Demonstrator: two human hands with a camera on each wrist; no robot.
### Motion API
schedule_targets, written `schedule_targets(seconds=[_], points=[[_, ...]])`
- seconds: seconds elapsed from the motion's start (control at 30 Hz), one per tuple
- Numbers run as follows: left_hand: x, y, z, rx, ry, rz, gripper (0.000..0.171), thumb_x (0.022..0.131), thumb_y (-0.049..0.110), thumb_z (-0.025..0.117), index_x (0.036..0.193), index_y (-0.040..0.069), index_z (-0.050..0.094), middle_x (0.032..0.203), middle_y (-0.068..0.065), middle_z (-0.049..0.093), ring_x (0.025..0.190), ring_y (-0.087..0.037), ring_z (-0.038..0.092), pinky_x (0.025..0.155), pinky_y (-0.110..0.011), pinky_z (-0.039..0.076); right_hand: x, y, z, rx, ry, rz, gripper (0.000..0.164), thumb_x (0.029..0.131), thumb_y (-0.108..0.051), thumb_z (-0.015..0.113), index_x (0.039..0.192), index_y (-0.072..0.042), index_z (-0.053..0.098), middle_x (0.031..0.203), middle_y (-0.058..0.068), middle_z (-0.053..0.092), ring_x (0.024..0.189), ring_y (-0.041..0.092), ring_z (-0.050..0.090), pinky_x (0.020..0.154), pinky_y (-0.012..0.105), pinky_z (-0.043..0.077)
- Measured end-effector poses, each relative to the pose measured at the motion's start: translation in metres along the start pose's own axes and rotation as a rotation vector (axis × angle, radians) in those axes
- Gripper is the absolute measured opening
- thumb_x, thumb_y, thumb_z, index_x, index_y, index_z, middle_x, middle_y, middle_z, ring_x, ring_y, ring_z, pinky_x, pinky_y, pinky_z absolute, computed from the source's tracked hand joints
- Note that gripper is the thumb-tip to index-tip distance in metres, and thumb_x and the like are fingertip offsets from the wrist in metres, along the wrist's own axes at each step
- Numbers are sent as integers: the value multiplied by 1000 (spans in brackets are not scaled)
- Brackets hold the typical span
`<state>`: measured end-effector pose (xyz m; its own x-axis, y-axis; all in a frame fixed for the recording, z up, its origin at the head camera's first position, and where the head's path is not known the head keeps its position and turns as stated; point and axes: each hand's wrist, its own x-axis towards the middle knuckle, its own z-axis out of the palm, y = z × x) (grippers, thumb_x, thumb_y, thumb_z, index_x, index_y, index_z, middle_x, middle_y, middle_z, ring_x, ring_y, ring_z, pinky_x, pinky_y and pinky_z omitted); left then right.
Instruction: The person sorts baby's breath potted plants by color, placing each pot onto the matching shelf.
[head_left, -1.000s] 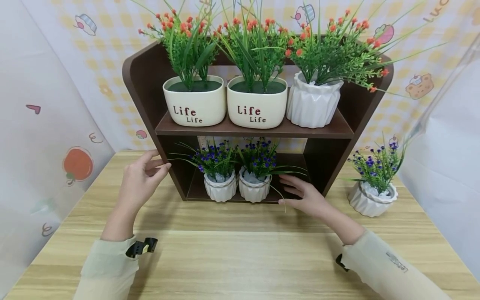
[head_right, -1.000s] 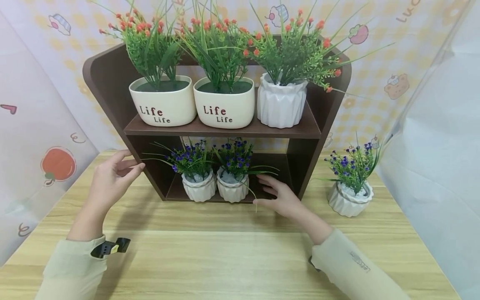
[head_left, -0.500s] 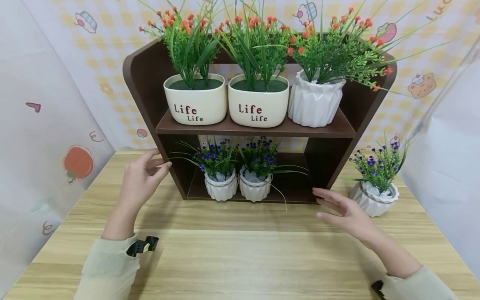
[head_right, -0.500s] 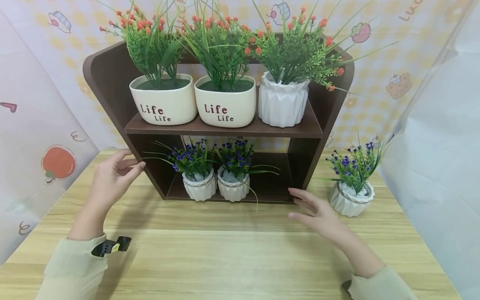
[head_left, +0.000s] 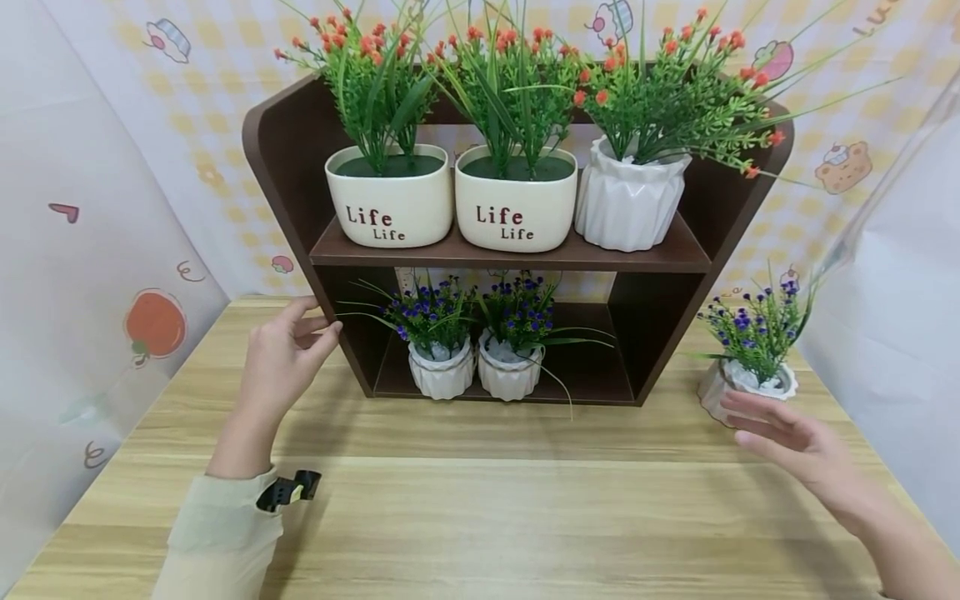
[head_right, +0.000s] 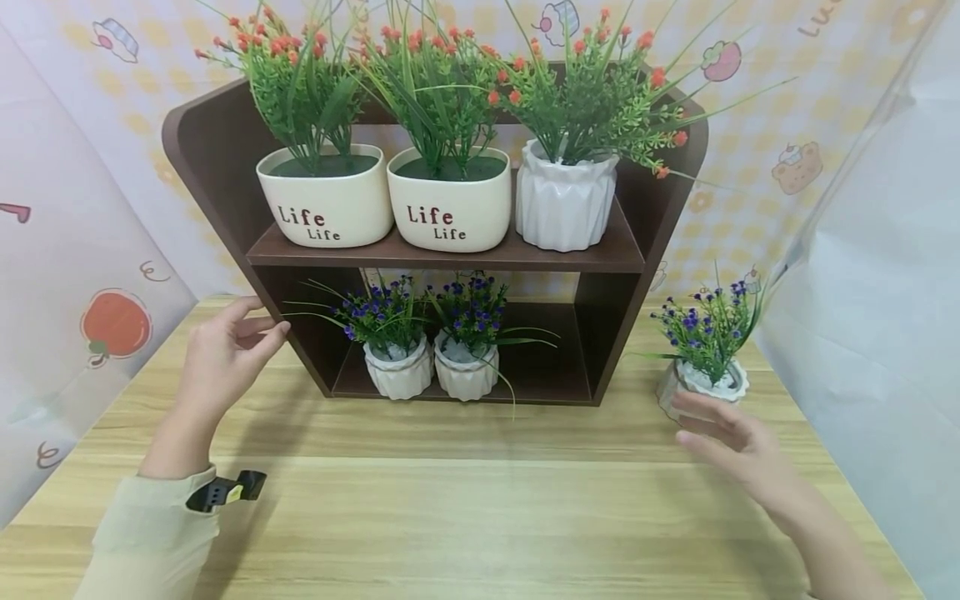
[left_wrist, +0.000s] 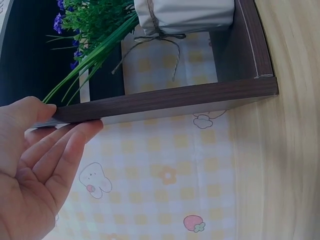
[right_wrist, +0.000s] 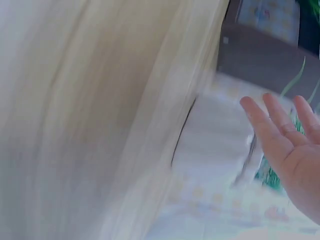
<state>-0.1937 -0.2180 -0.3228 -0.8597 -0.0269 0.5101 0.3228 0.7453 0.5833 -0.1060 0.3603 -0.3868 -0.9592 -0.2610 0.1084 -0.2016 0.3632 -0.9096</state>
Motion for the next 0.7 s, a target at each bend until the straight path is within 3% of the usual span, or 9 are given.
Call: schedule_targets(seconds=[0.13,0.23,0.3,0.4,0.5,0.7], points=[[0,1,0,11,16,-3,27,90,6,66,115,-5,64,96,-28,74,80,-42,74,70,-50,56,-12,6,-21,-110,80,74,47,100,3,50,146,-10,48,129,-26,63,111,-12,60,82,6,48],[0,1,1,19,30,2,27,89,5,66,113,-6,64,96,-28,73,79,-42,74,69,-50,57,-18,11,-31,-160,189,156,44,100,-5,55,143,-18,53,119,-34,64,104,-20,58,76,3,45],[0,1,1,21,37,2,27,89,6,67,113,-6,64,95,-28,73,79,-42,74,67,-40,59,-21,14,-35,-145,258,209,42,100,-8,58,137,-26,56,113,-39,63,99,-23,56,72,2,44],[0,1,2,19,44,3,26,89,5,67,112,-6,64,95,-28,73,78,-42,74,63,-12,54,-22,19,-40,-119,322,267,40,99,-12,60,130,-37,56,107,-43,59,93,-26,53,68,2,43],[-1,1,3,13,54,10,25,89,5,67,111,-6,64,94,-29,73,77,-42,74,61,5,37,-21,22,-45,-151,324,292,43,100,-16,60,136,-39,51,106,-47,55,91,-30,48,66,2,43],[-2,0,4,7,68,21,24,88,3,66,110,-6,65,94,-29,73,77,-43,74,63,7,33,-10,30,-53,-269,224,317,68,100,-25,61,158,-21,26,110,-49,43,90,-29,44,67,5,43]])
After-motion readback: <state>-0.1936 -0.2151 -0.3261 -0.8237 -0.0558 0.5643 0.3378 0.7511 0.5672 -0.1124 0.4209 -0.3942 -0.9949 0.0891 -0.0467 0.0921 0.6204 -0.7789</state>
